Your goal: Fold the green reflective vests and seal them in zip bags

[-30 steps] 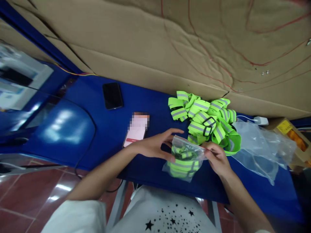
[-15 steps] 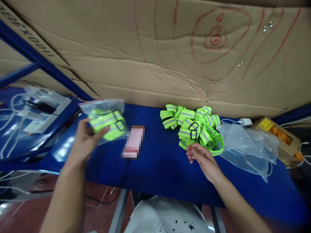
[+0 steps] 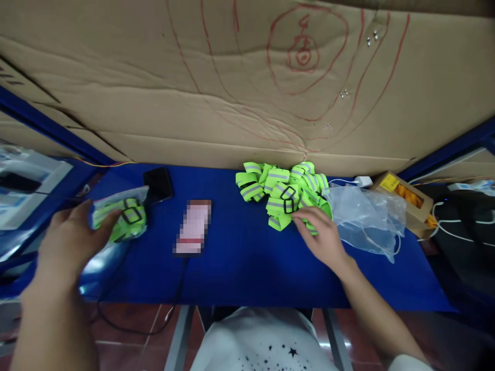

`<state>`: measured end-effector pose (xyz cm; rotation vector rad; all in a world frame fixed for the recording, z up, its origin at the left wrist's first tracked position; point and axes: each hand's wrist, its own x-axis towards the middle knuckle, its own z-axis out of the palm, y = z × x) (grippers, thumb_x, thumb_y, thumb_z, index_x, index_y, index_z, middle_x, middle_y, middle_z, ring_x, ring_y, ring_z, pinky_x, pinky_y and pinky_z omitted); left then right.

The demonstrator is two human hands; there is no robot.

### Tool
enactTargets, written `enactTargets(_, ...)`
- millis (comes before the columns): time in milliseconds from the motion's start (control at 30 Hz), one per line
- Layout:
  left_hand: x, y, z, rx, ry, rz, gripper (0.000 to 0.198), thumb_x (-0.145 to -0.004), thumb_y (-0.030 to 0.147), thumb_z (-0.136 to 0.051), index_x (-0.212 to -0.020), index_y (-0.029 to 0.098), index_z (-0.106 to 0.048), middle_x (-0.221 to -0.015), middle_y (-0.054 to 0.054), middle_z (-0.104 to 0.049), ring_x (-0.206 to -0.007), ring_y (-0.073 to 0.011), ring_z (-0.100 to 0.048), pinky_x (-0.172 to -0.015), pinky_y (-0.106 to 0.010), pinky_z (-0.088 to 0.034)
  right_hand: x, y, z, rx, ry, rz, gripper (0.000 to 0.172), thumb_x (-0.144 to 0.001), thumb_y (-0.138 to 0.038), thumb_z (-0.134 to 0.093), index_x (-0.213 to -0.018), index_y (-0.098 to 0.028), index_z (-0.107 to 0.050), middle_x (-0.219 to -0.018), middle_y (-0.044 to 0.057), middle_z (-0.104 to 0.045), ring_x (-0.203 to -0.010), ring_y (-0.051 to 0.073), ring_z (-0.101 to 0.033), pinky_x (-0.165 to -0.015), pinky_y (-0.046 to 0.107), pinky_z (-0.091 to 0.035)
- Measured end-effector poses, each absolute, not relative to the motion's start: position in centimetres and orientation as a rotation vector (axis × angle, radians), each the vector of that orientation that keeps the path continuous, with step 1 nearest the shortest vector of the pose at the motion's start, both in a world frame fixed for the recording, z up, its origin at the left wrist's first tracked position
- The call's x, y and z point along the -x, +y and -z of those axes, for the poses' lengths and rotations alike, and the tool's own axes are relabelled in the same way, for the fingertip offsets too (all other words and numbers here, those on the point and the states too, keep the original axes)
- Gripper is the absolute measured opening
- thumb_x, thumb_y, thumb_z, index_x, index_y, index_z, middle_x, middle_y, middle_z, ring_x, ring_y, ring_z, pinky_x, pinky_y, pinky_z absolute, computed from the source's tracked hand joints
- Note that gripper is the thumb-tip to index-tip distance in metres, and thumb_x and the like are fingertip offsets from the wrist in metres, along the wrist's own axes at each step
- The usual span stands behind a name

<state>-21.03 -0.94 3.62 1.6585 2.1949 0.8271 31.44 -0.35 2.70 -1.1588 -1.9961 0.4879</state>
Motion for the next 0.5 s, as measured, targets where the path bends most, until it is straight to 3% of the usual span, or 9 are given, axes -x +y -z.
enactTargets(33, 19.3, -0.8, -4.2, -1.673, 2.49, -0.734, 0.056, -0.083, 0.061, -0.068, -0.132, 0.036, -0.06, -0.125, -0.001, -0.072, -0.144, -0.0492, -0.047, -0.109, -0.071, -0.044, -32.2, 0.3, -3.1, 1.23, -2.029, -0.333, 0.021, -0.103, -0.03, -0.056, -0.118, -0.025, -0.069, -0.116, 0.01, -0.072, -0.115, 0.027, -0.066, -0.102, 0.044, -0.05)
enactTargets(67, 17.1, -0.5, -4.6, -1.797, 2.478, -0.624, 0.059, -0.089, 0.062, -0.061, -0.142, 0.037, -0.054, -0.142, -0.001, -0.063, -0.143, -0.0458, -0.05, -0.113, -0.069, -0.044, -32.8, 1.1, -3.5, 1.326, -2.072, -0.218, 0.027, -0.102, -0.032, -0.057, -0.126, -0.024, -0.067, -0.125, 0.013, -0.069, -0.123, 0.03, -0.062, -0.107, 0.049, -0.047)
enactTargets(167, 9.2, 0.6, -4.4, -2.234, 1.909, -0.644, 0.061, -0.096, 0.059, -0.055, -0.147, 0.027, -0.053, -0.144, -0.009, -0.063, -0.131, -0.0387, -0.062, -0.114, -0.058, -0.048, -33.3, 3.4, -4.0, 1.551, -2.317, -0.081, 0.061, -0.095, -0.026, -0.064, -0.153, -0.02, -0.047, -0.158, 0.02, -0.046, -0.149, 0.04, -0.041, -0.119, 0.061, -0.032)
enactTargets(267, 1.4, 2.0, -2.7, -2.372, 1.47, -0.528, 0.06, -0.101, 0.051, -0.053, -0.155, 0.027, -0.045, -0.148, -0.013, -0.06, -0.134, -0.0364, -0.06, -0.116, -0.055, -0.045, -32.1, 5.7, -4.0, 1.564, -2.617, -0.115, 0.088, -0.083, -0.004, -0.064, -0.163, -0.024, -0.033, -0.173, 0.016, -0.022, -0.16, 0.038, -0.02, -0.126, 0.063, -0.017)
enactTargets(300, -0.8, 2.5, -2.0, -2.366, 1.363, -0.461, 0.063, -0.101, 0.049, -0.053, -0.158, 0.026, -0.04, -0.153, -0.015, -0.056, -0.137, -0.0372, -0.057, -0.116, -0.056, -0.044, -31.4, 6.3, -4.1, 1.538, -2.69, -0.133, 0.089, -0.082, -0.001, -0.063, -0.163, -0.026, -0.035, -0.173, 0.015, -0.023, -0.16, 0.037, -0.022, -0.126, 0.061, -0.017)
enactTargets(367, -3.9, 3.5, -0.9, -2.286, 1.253, -0.413, 0.076, -0.098, 0.054, -0.057, -0.163, 0.022, -0.031, -0.16, -0.019, -0.045, -0.144, -0.041, -0.05, -0.116, -0.058, -0.043, -30.1, 7.3, -4.5, 1.492, -2.769, -0.17, 0.08, -0.085, -0.007, -0.068, -0.158, -0.026, -0.044, -0.164, 0.017, -0.041, -0.151, 0.037, -0.04, -0.121, 0.057, -0.028)
enactTargets(433, -5.6, 4.4, -0.2, -2.159, 1.19, -0.426, 0.099, -0.089, 0.064, -0.066, -0.165, 0.018, -0.023, -0.167, -0.024, -0.032, -0.151, -0.0439, -0.039, -0.12, -0.059, -0.038, -28.9, 7.9, -5.1, 1.469, -2.786, -0.199, 0.064, -0.09, -0.026, -0.074, -0.151, -0.023, -0.054, -0.144, 0.018, -0.061, -0.131, 0.036, -0.06, -0.111, 0.05, -0.04)
enactTargets(500, -6.1, 5.2, 0.2, -2.043, 1.143, -0.507, 0.113, -0.08, 0.069, -0.074, -0.165, 0.017, -0.021, -0.17, -0.024, -0.026, -0.156, -0.0436, -0.031, -0.125, -0.058, -0.031, -27.9, 8.1, -5.8, 1.503, -2.746, -0.191, 0.057, -0.093, -0.049, -0.071, -0.142, -0.021, -0.063, -0.122, 0.017, -0.073, -0.113, 0.035, -0.069, -0.101, 0.046, -0.047)
